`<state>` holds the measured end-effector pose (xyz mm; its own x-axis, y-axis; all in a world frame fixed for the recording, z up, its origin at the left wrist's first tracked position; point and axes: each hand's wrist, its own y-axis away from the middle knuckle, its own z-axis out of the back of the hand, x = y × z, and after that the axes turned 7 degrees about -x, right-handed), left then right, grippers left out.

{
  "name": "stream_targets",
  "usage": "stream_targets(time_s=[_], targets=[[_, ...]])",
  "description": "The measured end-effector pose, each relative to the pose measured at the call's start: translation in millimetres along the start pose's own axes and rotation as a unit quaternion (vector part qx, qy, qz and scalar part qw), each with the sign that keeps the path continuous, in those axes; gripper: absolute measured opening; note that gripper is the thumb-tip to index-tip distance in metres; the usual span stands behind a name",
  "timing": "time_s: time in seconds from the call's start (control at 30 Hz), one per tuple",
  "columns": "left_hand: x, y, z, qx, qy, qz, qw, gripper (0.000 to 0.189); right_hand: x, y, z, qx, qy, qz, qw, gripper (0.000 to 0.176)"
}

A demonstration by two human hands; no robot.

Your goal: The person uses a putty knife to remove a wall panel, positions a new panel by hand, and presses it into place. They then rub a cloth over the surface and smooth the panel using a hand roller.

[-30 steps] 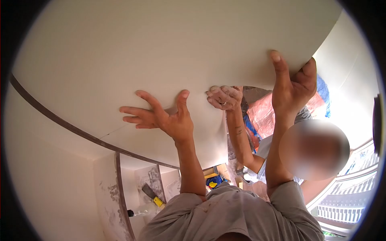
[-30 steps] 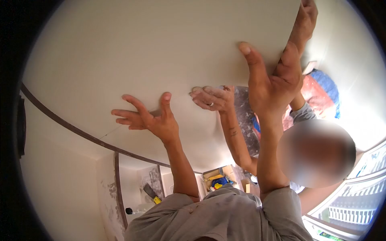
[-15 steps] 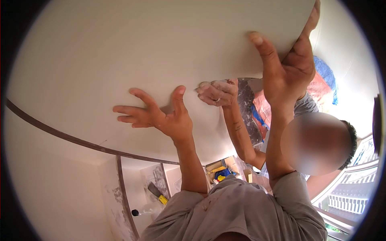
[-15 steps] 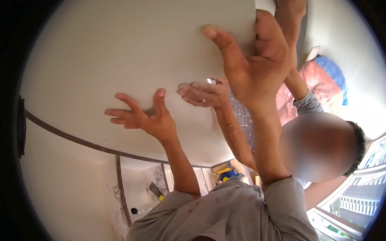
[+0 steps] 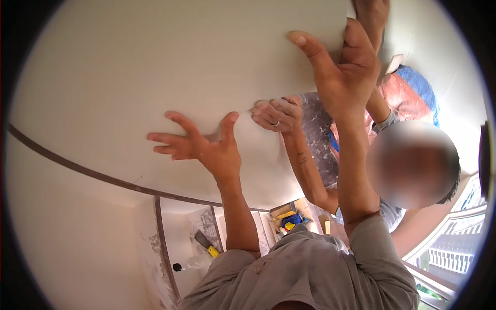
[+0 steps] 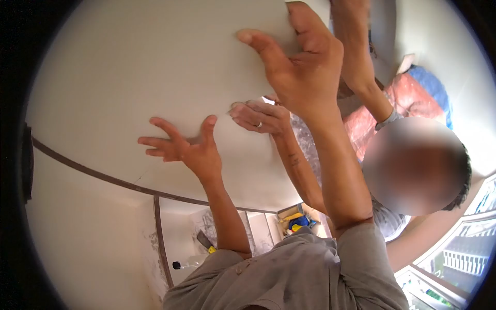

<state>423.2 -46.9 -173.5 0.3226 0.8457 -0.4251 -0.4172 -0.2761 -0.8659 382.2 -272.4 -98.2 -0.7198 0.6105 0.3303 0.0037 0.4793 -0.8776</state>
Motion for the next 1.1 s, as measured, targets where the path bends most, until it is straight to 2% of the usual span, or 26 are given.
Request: stream_targets(time_s=[0.13, 0.23, 0.33, 0.4, 0.47, 0.5, 0.57, 0.6, 0.67, 0.7, 0.87, 0.97, 1.0, 1.1], targets=[[3, 2, -3, -0.016, 0.001, 0.004, 1.000, 0.121, 2, -1, -1, 0.012, 0.006, -0.071, 0.997, 0.031], [-1, 2, -3, -0.021, -0.001, 0.007, 1.000, 0.121, 16, -11, -2, 0.031, -0.007, -0.177, 0.984, 0.027], [-10, -1, -2, -0.028, 0.013, 0.015, 0.999, 0.121, -11, -7, -15, 0.003, -0.160, -0.091, 0.983, 0.027], [-10, -1, -3, -0.026, 0.018, 0.017, 0.999, 0.123, -13, -7, -16, -0.001, -0.113, -0.063, 0.992, 0.027], [-5, -3, -4, -0.021, 0.013, 0.014, 1.000, 0.127, -3, -14, -12, 0.023, -0.100, -0.108, 0.989, 0.027], [-5, -3, -2, -0.022, 0.008, 0.015, 1.000, 0.125, 7, -20, -7, 0.046, -0.110, -0.165, 0.979, 0.027], [-8, -3, -2, -0.020, 0.003, 0.016, 1.000, 0.121, 10, -21, 1, 0.064, -0.089, -0.158, 0.981, 0.027], [-9, -2, -2, -0.017, 0.002, 0.018, 1.000, 0.122, 8, -19, 4, 0.061, -0.058, -0.097, 0.992, 0.026], [-8, -3, -1, -0.013, -0.001, 0.020, 1.000, 0.123, 7, -15, 8, 0.061, -0.033, -0.038, 0.997, 0.026], [-7, -3, -1, -0.009, 0.002, 0.019, 1.000, 0.124, 8, -15, 10, 0.062, -0.037, -0.037, 0.997, 0.026], [-6, -4, -1, -0.002, 0.022, 0.020, 1.000, 0.126, 14, -15, 16, 0.080, -0.120, -0.065, 0.987, 0.030], [-3, -3, 0, -0.006, 0.019, 0.014, 1.000, 0.126, 39, -8, 32, 0.087, -0.048, -0.121, 0.988, 0.044], [-2, -3, 0, -0.004, 0.020, 0.016, 1.000, 0.125, 32, -3, 43, 0.117, -0.040, -0.164, 0.979, 0.049], [0, -1, 2, -0.003, 0.009, 0.017, 1.000, 0.123, -8, 29, 47, 0.126, -0.048, -0.224, 0.965, 0.043]])
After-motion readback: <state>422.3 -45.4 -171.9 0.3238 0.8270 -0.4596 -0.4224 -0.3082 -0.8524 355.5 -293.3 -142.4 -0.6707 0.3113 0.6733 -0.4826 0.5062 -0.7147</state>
